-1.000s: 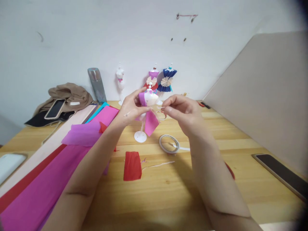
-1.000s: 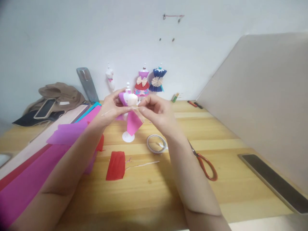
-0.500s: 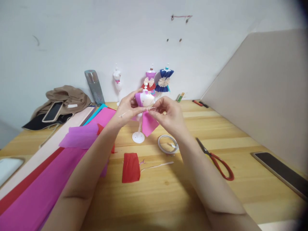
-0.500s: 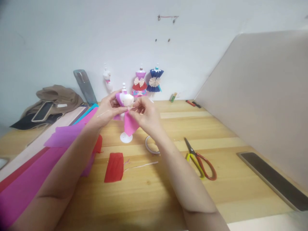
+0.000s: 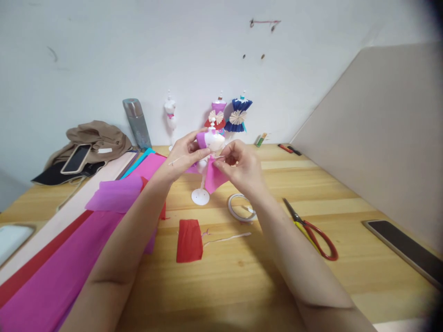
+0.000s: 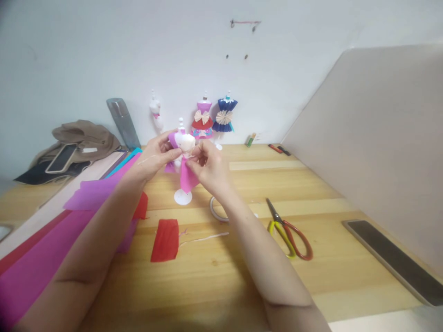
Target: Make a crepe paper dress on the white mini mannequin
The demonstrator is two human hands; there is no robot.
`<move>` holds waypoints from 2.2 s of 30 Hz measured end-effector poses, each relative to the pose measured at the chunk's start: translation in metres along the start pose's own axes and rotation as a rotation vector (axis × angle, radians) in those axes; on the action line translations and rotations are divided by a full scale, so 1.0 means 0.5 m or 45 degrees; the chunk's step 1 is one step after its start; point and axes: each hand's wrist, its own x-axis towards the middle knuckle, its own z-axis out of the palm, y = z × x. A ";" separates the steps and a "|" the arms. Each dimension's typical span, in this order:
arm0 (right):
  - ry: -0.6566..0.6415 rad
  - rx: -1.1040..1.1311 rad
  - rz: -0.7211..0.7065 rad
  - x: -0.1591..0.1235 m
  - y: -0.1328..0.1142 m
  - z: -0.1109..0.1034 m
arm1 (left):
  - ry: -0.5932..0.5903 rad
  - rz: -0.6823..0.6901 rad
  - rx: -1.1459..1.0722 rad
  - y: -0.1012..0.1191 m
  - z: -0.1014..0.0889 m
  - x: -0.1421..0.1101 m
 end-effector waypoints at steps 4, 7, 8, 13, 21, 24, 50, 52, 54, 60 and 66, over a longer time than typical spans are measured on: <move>0.032 0.087 -0.027 -0.002 0.003 -0.004 | -0.007 -0.008 0.025 0.006 0.001 -0.002; 0.026 0.197 -0.018 -0.005 0.002 -0.003 | -0.019 -0.010 0.076 0.012 0.002 -0.005; 0.012 0.238 -0.015 -0.006 0.001 -0.002 | -0.023 -0.011 0.089 0.014 0.001 -0.006; 0.020 0.314 0.036 -0.010 -0.003 0.003 | -0.115 -0.076 0.074 0.029 -0.015 -0.014; 0.012 0.293 0.068 -0.018 -0.021 -0.001 | 0.080 -0.146 0.410 0.081 -0.073 -0.027; -0.009 0.267 0.080 -0.025 -0.039 -0.008 | 0.213 -0.146 0.679 0.135 -0.073 -0.048; -0.105 0.429 0.140 -0.040 -0.071 -0.021 | -0.581 -0.233 0.501 0.141 -0.013 -0.057; -0.115 0.401 0.138 -0.038 -0.067 -0.022 | -0.558 -0.247 0.538 0.143 -0.021 -0.056; -0.104 0.338 0.118 -0.034 -0.056 -0.019 | -0.553 -0.263 0.589 0.146 -0.035 -0.054; -0.043 0.101 0.018 -0.021 -0.018 0.005 | -0.447 -0.185 0.820 0.148 -0.086 -0.052; 0.086 0.037 0.057 -0.017 -0.012 0.019 | -0.328 -0.009 0.850 0.127 -0.095 -0.053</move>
